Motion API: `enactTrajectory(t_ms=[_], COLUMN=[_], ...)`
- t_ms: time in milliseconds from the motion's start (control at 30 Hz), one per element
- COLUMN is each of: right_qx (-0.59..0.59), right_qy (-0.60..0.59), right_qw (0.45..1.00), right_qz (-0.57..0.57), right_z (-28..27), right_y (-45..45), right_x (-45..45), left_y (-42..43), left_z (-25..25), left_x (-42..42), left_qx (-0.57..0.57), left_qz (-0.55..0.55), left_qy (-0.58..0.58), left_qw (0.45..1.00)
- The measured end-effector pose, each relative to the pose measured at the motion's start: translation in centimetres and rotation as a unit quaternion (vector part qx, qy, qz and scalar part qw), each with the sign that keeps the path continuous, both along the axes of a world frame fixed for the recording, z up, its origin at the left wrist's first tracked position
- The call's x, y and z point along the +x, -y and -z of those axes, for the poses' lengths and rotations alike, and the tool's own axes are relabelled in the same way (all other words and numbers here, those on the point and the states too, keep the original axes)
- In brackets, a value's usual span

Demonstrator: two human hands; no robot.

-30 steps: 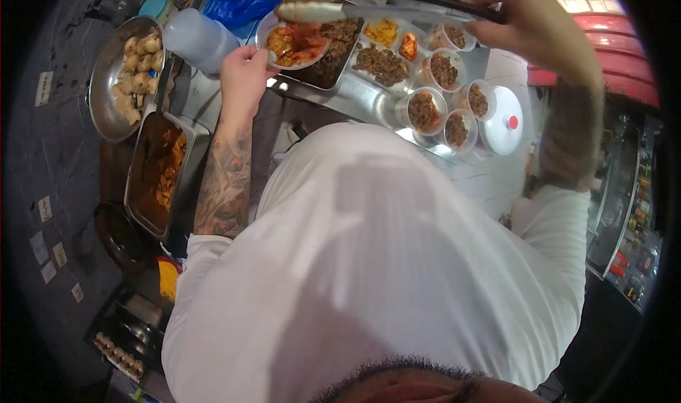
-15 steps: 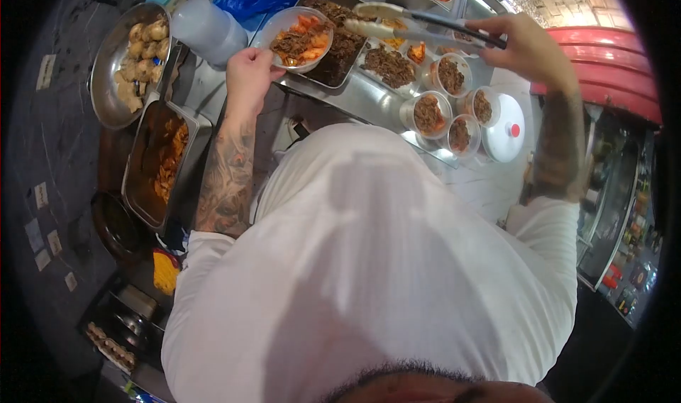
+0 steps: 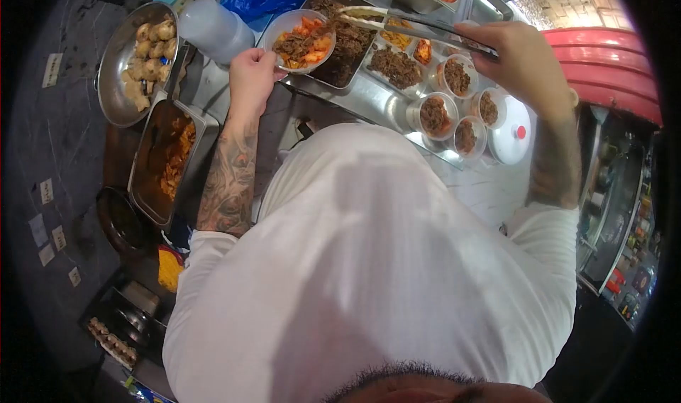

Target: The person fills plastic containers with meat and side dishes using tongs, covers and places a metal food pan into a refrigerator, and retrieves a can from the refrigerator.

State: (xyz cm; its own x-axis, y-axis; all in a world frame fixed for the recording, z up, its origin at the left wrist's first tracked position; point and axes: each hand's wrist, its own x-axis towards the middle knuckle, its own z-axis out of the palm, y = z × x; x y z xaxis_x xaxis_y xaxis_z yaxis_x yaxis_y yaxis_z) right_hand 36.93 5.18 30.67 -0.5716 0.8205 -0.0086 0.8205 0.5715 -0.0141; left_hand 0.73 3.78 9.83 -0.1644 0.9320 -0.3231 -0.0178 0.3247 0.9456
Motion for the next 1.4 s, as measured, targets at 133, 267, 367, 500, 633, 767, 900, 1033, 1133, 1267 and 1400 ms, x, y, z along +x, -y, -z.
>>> enactTrajectory(t_ms=[133, 267, 367, 500, 633, 767, 900, 1033, 1133, 1267, 1400], right_qx=[-0.015, -0.019, -0.028, -0.050, -0.052, -0.147, -0.158, -0.133, -0.104, -0.124, -0.162], right_qy=[-0.012, -0.025, -0.061, -0.093, 0.002, 0.142, 0.183, 0.158, 0.125, 0.115, 0.170], right_qw=[1.000, 0.999, 0.997, 0.992, 0.997, 0.978, 0.968, 0.975, 0.982, 0.978, 0.970], right_qz=[0.011, -0.003, 0.030, 0.068, 0.049, 0.038, 0.061, 0.080, 0.099, 0.123, 0.057], right_z=[-2.5, -2.8, -3.2, -2.1, 1.8, 4.9, 7.3, 9.6, 12.4, 12.3, 8.6], right_y=[1.4, 1.0, 0.6, -1.0, -2.1, -1.6, -2.5, -5.7, -6.2, -5.5, -6.4], right_x=[-1.8, -1.3, -1.0, 0.7, 0.8, -3.5, -6.9, -7.2, -6.9, -5.8, -4.3], left_y=[0.3, 0.1, 0.1, -0.2, 0.5, 1.0, 1.6, 2.2, 2.6, 3.3, 3.8], left_z=[0.1, 1.3, 1.9, 1.0, -0.5, -1.2, -2.9, -2.5, -2.7, -2.3, -2.6], left_x=[0.4, 0.8, 1.1, -0.2, -2.7, -3.9, -4.1, -5.0, -5.1, -5.4, -5.2], left_qx=[0.009, 0.045, 0.043, 0.021, 0.015, 0.030, 0.025, 0.024, 0.025, 0.017, 0.002], left_qz=[-0.021, -0.022, -0.048, -0.072, -0.085, -0.067, -0.089, -0.090, -0.095, -0.103, -0.115], left_qy=[0.022, 0.052, 0.090, 0.153, 0.067, 0.006, 0.056, 0.066, 0.054, 0.058, 0.053], left_qw=[1.000, 0.997, 0.994, 0.985, 0.994, 0.997, 0.994, 0.993, 0.994, 0.993, 0.992])
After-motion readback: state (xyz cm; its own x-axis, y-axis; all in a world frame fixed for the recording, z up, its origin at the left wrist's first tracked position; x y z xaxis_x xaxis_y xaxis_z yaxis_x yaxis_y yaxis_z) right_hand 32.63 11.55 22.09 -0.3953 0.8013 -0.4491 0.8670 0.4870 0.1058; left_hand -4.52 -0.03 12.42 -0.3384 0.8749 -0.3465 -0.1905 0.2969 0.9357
